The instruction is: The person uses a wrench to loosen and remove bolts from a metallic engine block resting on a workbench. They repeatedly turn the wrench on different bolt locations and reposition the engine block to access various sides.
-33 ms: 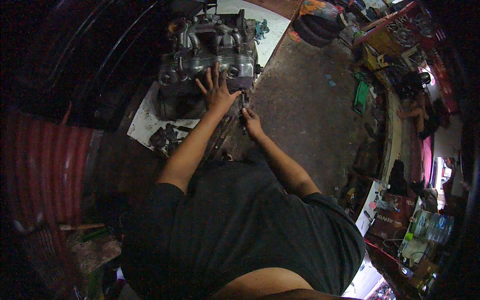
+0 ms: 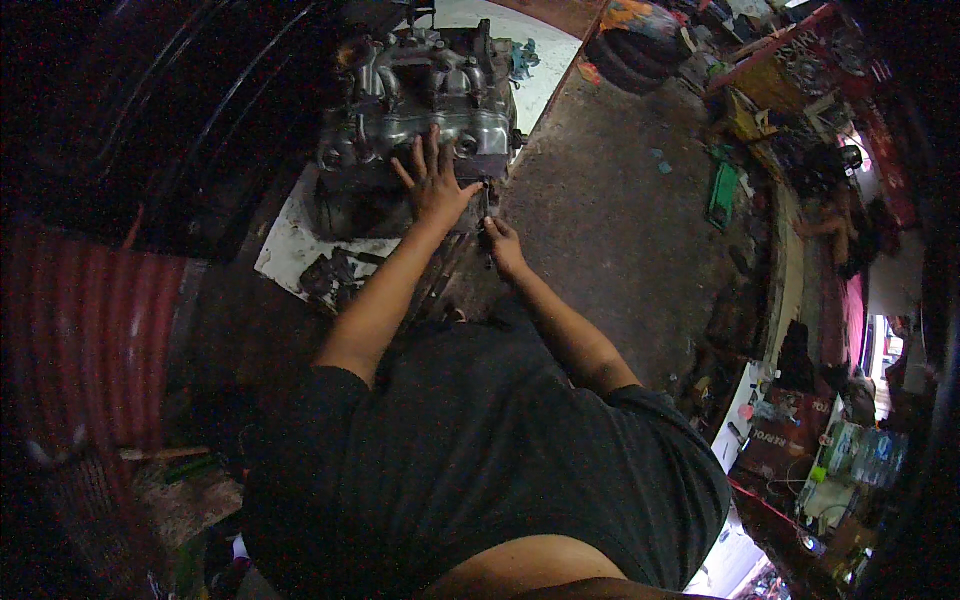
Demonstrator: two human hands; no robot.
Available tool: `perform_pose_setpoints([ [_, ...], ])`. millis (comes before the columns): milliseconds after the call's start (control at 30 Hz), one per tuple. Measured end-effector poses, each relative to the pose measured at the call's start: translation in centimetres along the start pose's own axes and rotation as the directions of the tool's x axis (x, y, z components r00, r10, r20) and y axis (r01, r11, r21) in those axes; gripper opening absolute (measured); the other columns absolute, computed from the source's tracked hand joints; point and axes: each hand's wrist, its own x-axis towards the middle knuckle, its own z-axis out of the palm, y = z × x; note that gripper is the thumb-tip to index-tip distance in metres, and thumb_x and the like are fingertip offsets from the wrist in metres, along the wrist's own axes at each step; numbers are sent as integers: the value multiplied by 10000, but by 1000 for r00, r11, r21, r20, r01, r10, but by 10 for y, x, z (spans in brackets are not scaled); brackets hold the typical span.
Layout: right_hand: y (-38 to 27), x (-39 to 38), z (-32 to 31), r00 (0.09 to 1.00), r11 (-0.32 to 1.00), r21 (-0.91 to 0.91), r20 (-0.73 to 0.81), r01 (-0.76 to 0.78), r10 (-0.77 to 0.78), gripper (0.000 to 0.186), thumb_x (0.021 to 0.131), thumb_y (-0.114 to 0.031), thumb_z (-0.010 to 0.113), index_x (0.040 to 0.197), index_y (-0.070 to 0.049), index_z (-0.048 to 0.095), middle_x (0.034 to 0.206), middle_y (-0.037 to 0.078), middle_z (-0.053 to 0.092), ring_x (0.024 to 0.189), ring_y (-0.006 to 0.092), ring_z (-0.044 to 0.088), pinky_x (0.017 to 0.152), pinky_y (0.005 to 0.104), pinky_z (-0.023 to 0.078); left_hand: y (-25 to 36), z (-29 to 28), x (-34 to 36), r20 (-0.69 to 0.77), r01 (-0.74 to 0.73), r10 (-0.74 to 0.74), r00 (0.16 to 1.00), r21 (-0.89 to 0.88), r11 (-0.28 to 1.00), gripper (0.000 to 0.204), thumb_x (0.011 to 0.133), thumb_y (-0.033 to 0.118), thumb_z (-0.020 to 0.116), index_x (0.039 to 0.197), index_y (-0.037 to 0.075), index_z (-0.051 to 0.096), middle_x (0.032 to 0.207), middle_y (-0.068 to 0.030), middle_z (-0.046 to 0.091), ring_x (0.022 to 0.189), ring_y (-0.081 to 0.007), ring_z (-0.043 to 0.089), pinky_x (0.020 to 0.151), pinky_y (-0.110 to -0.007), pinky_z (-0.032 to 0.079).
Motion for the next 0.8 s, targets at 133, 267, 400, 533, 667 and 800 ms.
perform_pose_setpoints([
  [133,-3,13,-3,995,990,-112,-41,82,-87,518,917,-446,551,1214,-22,572,1068,140,642,1012,245,579,910,329,417,0,6,8,-58,-25,24,998,-16,1000,1057,581,522,794,1427,171,266,1554,-79,106,1415,-356,104,1030,-720,-4],
  [267,-11,18,-22,989,971,-190,40,145,-140,464,938,-422,525,1192,-39,595,1005,139,653,919,233,582,859,337,425,-1,6,8,-64,-35,32,997,-44,998,1079,576,509,803,1431,173,236,1554,-84,105,1412,-363,111,1027,-723,-11],
  [400,-63,4,-40,970,808,-542,56,230,-239,397,951,-376,519,1111,-32,637,878,127,670,727,196,590,705,356,459,-3,4,6,-49,-28,26,998,-37,999,1078,582,501,805,1432,176,225,1553,-83,105,1411,-364,115,1029,-720,-9],
  [533,-108,7,-76,956,402,-880,161,252,-246,443,911,-486,515,1086,-106,660,937,205,664,841,325,652,737,420,487,-2,5,4,-55,-38,36,998,-47,998,1069,593,507,797,1437,180,227,1553,-79,107,1412,-361,110,1032,-716,-9],
  [667,-174,19,-89,949,-27,-958,287,286,-128,447,876,-542,521,966,-136,685,886,184,668,795,383,654,680,460,514,1,3,7,-21,-13,11,1000,-70,997,1024,599,505,793,1426,188,280,1553,-76,113,1415,-355,106,1040,-707,-9],
  [800,-210,23,-75,831,-291,-869,478,400,-283,279,831,-342,568,824,-85,677,755,163,672,693,336,672,601,435,529,-1,5,7,-54,-29,25,998,-70,997,974,604,497,791,1405,177,340,1553,-73,119,1417,-345,108,1046,-699,-13],
])
